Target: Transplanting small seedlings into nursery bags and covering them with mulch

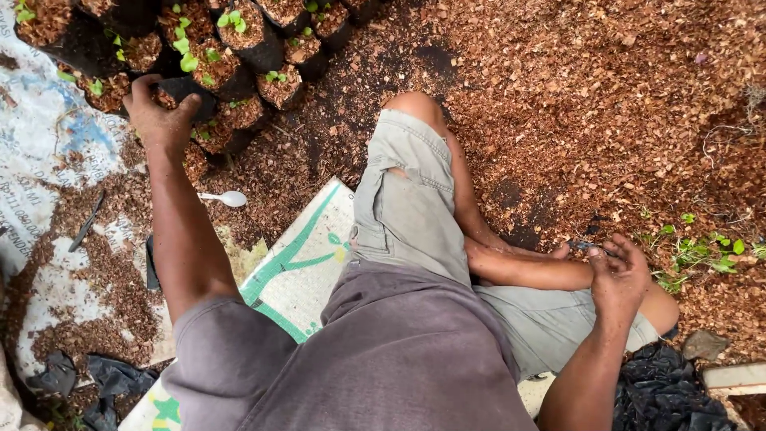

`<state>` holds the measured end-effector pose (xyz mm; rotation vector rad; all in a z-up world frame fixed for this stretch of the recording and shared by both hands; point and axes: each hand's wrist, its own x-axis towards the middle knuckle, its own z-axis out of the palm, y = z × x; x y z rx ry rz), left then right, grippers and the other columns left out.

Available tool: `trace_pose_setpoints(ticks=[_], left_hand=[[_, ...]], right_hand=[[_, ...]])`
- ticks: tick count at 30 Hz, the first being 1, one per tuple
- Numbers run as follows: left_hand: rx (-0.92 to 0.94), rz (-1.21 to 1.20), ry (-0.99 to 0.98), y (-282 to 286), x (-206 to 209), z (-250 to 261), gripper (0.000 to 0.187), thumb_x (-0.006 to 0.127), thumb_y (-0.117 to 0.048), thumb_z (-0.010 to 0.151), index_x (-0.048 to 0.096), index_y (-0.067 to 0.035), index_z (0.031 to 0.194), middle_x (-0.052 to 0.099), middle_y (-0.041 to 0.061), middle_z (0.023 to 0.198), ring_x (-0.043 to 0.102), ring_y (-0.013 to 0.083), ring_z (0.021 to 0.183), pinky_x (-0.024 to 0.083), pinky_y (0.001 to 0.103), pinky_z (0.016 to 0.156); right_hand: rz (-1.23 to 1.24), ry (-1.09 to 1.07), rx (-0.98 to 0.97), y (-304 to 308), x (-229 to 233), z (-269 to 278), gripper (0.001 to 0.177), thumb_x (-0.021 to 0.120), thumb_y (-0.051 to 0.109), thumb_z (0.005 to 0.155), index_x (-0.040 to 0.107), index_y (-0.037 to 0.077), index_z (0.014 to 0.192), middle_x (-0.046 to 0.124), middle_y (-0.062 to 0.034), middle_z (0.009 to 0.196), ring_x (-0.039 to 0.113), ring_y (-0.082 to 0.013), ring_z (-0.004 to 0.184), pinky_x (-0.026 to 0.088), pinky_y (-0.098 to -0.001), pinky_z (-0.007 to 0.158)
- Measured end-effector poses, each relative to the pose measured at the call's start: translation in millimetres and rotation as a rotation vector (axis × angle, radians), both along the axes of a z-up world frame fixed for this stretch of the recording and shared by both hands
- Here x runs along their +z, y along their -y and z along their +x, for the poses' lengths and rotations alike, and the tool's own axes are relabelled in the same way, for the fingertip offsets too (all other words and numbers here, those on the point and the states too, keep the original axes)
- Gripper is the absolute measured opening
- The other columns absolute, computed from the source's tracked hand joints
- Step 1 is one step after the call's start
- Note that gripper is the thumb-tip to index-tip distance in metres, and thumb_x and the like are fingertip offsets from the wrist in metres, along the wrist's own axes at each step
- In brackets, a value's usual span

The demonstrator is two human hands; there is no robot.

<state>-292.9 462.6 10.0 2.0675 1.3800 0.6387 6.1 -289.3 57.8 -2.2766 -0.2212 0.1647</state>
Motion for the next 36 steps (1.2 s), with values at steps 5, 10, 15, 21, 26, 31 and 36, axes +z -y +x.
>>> trace_pose_setpoints(ticks=[5, 10, 15, 21, 26, 31, 36], left_hand=[[-0.044, -0.039, -0.289, 10, 21, 22, 0.070, 0.098, -0.028, 0.082, 0.056, -0.009, 0.135, 0.047, 0.018, 0.127, 0.057, 0.0376, 0.114, 0.051, 0.046, 0.103], [-0.022, -0.004, -0.668, 12, 30, 56, 0.091, 0.100, -0.034, 0.079, 0.037, -0.008, 0.138, 0.049, 0.025, 0.138, 0.054, 0.0531, 0.116, 0.055, 0.060, 0.093], [0.305, -0.261, -0.422, 35, 32, 61, 0.117, 0.107, -0.058, 0.101, 0.011, -0.026, 0.161, 0.011, 0.017, 0.166, 0.045, 0.0372, 0.146, 0.048, 0.041, 0.119], [-0.256, 0.724, -0.081, 175, 29, 40, 0.053, 0.050, -0.054, 0.112, 0.046, -0.005, 0.131, 0.046, 0.027, 0.133, 0.057, 0.0446, 0.118, 0.058, 0.073, 0.097], [-0.496, 0.651, -0.180, 264, -42, -9, 0.049, 0.050, -0.043, 0.110, 0.044, 0.000, 0.133, 0.046, 0.026, 0.131, 0.054, 0.0353, 0.112, 0.062, 0.050, 0.087], [-0.529, 0.522, -0.184, 314, -61, -34, 0.034, 0.043, -0.025, 0.111, 0.053, 0.003, 0.126, 0.054, 0.029, 0.128, 0.056, 0.0466, 0.113, 0.048, 0.060, 0.087], [-0.548, 0.443, -0.239, 309, -61, -31, 0.043, 0.052, -0.012, 0.089, 0.056, 0.002, 0.129, 0.053, 0.027, 0.131, 0.054, 0.0479, 0.113, 0.041, 0.059, 0.092]], right_hand=[[-0.001, -0.065, -0.029, -8, 1, 5, 0.048, 0.075, 0.007, 0.096, 0.058, -0.002, 0.140, 0.063, -0.0220, 0.125, 0.062, -0.0293, 0.111, 0.051, -0.0380, 0.096], [-0.067, -0.156, -0.030, -26, -16, 16, 0.049, 0.075, 0.007, 0.093, 0.060, -0.002, 0.138, 0.066, -0.0192, 0.123, 0.064, -0.0274, 0.115, 0.053, -0.0374, 0.097], [0.019, -0.536, 0.400, -59, -123, 28, 0.043, 0.074, 0.009, 0.090, 0.067, 0.012, 0.132, 0.070, -0.0054, 0.132, 0.067, -0.0164, 0.113, 0.052, -0.0306, 0.099], [0.099, -1.047, 0.406, -129, -225, 47, 0.035, 0.059, 0.011, 0.099, 0.069, 0.021, 0.130, 0.065, -0.0040, 0.073, 0.057, -0.0130, 0.058, 0.042, -0.0268, 0.051], [0.278, -0.601, 0.145, -136, -151, 119, 0.069, 0.058, -0.008, 0.095, 0.050, 0.030, 0.151, 0.044, -0.0030, 0.119, 0.053, -0.0120, 0.090, 0.052, -0.0200, 0.063], [-0.076, -0.881, 0.453, -135, -71, 103, 0.042, 0.044, 0.002, 0.102, 0.057, 0.016, 0.140, 0.037, -0.0103, 0.163, 0.064, -0.0133, 0.078, 0.053, -0.0259, 0.057], [-0.105, -0.270, 0.233, -99, -62, 122, 0.069, 0.071, 0.007, 0.096, 0.042, 0.023, 0.157, 0.016, -0.0230, 0.159, 0.028, -0.0439, 0.145, 0.029, -0.0627, 0.119]])
